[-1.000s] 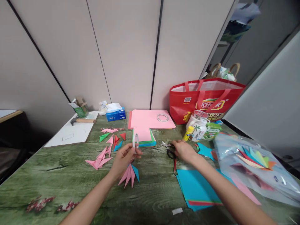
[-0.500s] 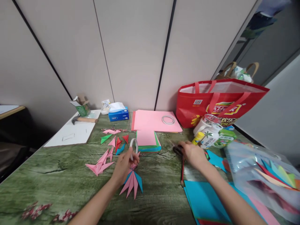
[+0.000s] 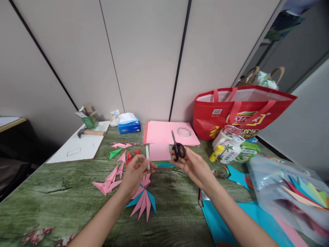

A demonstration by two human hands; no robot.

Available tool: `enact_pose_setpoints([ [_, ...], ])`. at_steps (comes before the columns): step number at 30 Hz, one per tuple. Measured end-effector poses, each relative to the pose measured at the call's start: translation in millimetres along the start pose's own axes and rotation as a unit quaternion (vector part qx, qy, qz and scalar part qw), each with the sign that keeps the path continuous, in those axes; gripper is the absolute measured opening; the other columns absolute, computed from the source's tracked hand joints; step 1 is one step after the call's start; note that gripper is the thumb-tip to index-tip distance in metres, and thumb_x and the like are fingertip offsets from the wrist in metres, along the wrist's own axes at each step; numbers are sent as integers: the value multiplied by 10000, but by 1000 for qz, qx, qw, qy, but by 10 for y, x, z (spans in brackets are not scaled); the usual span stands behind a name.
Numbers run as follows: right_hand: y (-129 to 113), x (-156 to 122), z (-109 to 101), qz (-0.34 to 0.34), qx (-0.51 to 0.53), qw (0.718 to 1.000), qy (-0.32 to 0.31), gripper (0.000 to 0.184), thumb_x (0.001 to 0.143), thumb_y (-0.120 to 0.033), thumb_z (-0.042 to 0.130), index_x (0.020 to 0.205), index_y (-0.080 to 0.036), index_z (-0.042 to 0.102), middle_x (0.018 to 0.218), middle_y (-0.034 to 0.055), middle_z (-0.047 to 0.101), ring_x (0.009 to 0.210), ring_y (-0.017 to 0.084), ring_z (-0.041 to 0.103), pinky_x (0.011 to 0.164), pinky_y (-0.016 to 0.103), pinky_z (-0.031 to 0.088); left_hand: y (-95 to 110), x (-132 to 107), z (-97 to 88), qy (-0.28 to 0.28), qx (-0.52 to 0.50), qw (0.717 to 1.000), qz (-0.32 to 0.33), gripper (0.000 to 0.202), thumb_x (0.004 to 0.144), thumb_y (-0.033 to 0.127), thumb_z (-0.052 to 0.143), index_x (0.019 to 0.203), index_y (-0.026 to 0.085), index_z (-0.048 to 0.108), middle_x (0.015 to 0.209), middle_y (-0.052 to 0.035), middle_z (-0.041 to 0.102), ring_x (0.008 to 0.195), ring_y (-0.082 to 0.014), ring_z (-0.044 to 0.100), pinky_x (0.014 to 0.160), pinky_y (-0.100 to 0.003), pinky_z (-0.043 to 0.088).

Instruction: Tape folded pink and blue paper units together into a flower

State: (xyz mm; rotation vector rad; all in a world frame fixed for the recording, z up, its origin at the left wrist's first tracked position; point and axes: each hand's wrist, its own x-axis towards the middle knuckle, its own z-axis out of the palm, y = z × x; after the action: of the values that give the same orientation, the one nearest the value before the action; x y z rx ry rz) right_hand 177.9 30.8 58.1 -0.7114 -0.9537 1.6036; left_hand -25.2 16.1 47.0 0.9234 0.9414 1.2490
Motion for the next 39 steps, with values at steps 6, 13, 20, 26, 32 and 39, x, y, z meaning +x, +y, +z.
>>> enact_pose_setpoints([
  [6,379,-199,173,62,43,996,-45,494,650,-319,734,1071,-216,498,786,-3,620,735,157,624,762,389,502,-52,-14,-59,9,24,1000,-3,215,668,312,675,690,187,502,645,3,634,702,-182,639,676,-329,492],
  [13,593,-178,211,1,-51,994,99,424,548,-281,788,841,-186,497,643,-47,601,571,99,563,540,205,459,-155,-99,-8,-81,210,974,29,181,640,248,701,617,162,544,594,21,528,581,-117,522,559,-228,413],
  [20,616,-161,140,4,42,981,190,432,553,-294,781,851,-193,485,651,-62,569,553,90,546,568,235,484,-240,-115,4,-105,151,982,50,173,708,272,639,654,181,501,814,-28,541,767,-171,570,686,-311,497],
  [26,550,-143,49,5,17,991,132,388,633,-345,739,897,-198,497,696,-34,583,619,105,559,631,246,463,-293,-91,-39,-131,139,982,11,225,756,343,588,663,139,617,928,-75,589,807,-186,603,769,-337,484],
  [32,401,-307,56,115,-43,983,-136,368,676,-414,694,900,-159,549,717,-19,536,653,124,581,670,264,424,-206,-22,-107,-53,-35,998,-26,187,760,318,600,684,147,612,816,-63,673,807,-196,632,774,-329,469],
  [39,528,-400,156,203,-80,954,-206,435,670,-508,659,866,-136,549,654,-11,539,586,102,543,571,215,371,-165,-48,-115,-69,-30,997,-20,205,786,310,576,669,142,593,823,-78,685,808,-194,622,759,-319,449],
])
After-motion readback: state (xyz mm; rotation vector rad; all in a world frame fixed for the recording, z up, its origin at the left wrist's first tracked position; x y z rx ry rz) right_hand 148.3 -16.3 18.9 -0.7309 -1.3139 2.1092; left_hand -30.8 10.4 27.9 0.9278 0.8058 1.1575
